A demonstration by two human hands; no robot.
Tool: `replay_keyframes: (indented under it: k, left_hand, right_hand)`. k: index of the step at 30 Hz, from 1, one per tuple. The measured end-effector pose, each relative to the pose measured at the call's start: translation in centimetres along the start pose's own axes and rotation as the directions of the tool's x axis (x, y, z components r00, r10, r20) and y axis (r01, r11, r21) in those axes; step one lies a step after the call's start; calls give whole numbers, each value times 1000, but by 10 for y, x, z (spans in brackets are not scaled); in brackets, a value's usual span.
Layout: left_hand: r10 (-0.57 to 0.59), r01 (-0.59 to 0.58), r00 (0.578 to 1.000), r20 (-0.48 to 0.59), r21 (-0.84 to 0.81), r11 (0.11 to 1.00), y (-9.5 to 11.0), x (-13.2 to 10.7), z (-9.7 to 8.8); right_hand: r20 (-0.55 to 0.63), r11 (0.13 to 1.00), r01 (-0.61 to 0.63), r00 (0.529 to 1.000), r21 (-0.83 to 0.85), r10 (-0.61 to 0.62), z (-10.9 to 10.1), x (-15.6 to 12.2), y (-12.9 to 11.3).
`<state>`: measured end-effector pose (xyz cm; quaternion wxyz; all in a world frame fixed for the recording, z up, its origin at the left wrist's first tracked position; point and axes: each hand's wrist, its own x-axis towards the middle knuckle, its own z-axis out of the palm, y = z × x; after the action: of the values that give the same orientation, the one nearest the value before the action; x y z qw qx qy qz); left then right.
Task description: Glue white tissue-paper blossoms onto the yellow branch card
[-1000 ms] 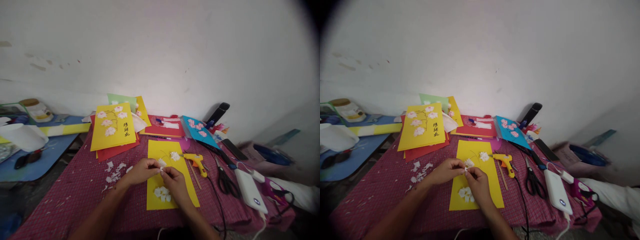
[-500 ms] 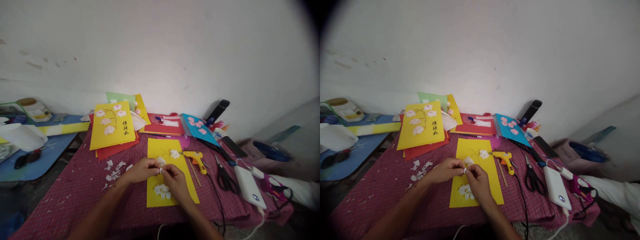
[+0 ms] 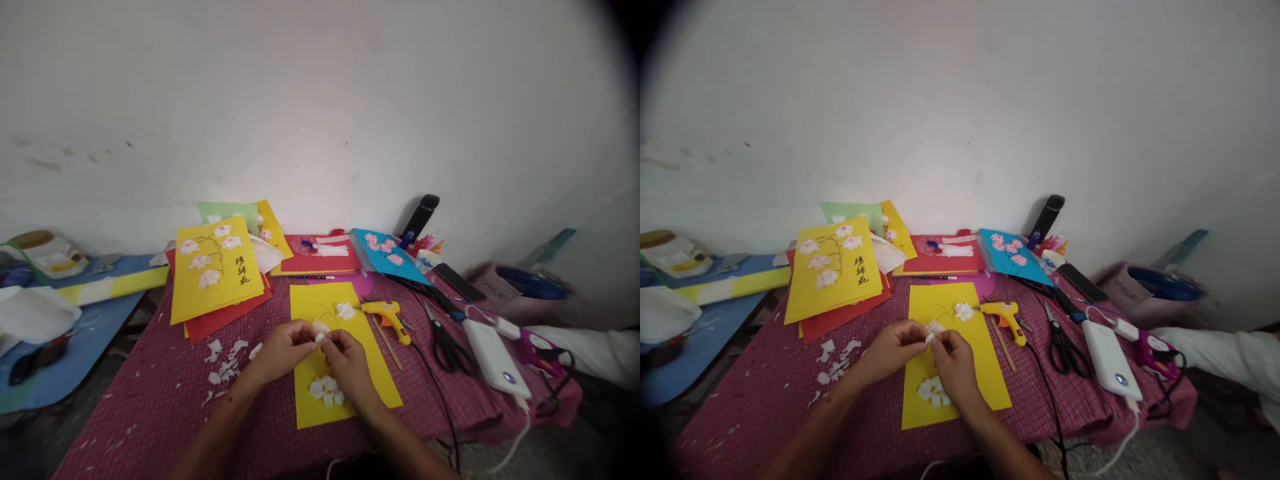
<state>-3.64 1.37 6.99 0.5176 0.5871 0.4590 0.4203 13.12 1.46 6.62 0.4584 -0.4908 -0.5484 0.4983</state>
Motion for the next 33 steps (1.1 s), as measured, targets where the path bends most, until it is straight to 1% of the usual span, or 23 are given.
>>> replay_keyframes:
  k: [7, 10, 15, 18, 21, 24, 26, 29, 33]
  left_hand:
    - [6, -7, 1000, 27, 55, 998, 4, 0, 5]
    - [11, -12, 1000, 12, 91, 996, 8, -1, 4]
    - [49, -41, 998, -31, 216, 976, 8, 0, 1]
    - [68, -42, 995, -71, 318, 947, 5, 0, -4]
    - [76, -23, 993, -93, 467, 884, 2, 1, -9]
    - [82, -3, 992, -93, 640, 768, 0, 1, -12]
    - [72, 10, 994, -83, 721, 693, -1, 1, -10]
    - [34, 38, 997, -76, 778, 627, -1, 2, -5]
    - [-8, 97, 994, -111, 823, 559, -1, 6, 3]
  right_hand:
    - [46, 999, -30, 999, 25, 29, 0, 3, 4]
    - [70, 997, -53, 996, 54, 49, 0, 3, 4]
    - [106, 995, -76, 992, 67, 69, 1, 1, 8]
    - [102, 995, -82, 992, 52, 76, -5, 0, 13]
    - [56, 999, -23, 998, -45, 26, -20, -1, 19]
    - [8, 984, 57, 998, -167, -56, -37, 1, 24]
    - [-4, 972, 80, 997, -219, -83, -45, 2, 27]
    - [29, 951, 129, 992, -280, -126, -46, 2, 31]
    - [85, 903, 214, 977, -373, -196, -42, -1, 33]
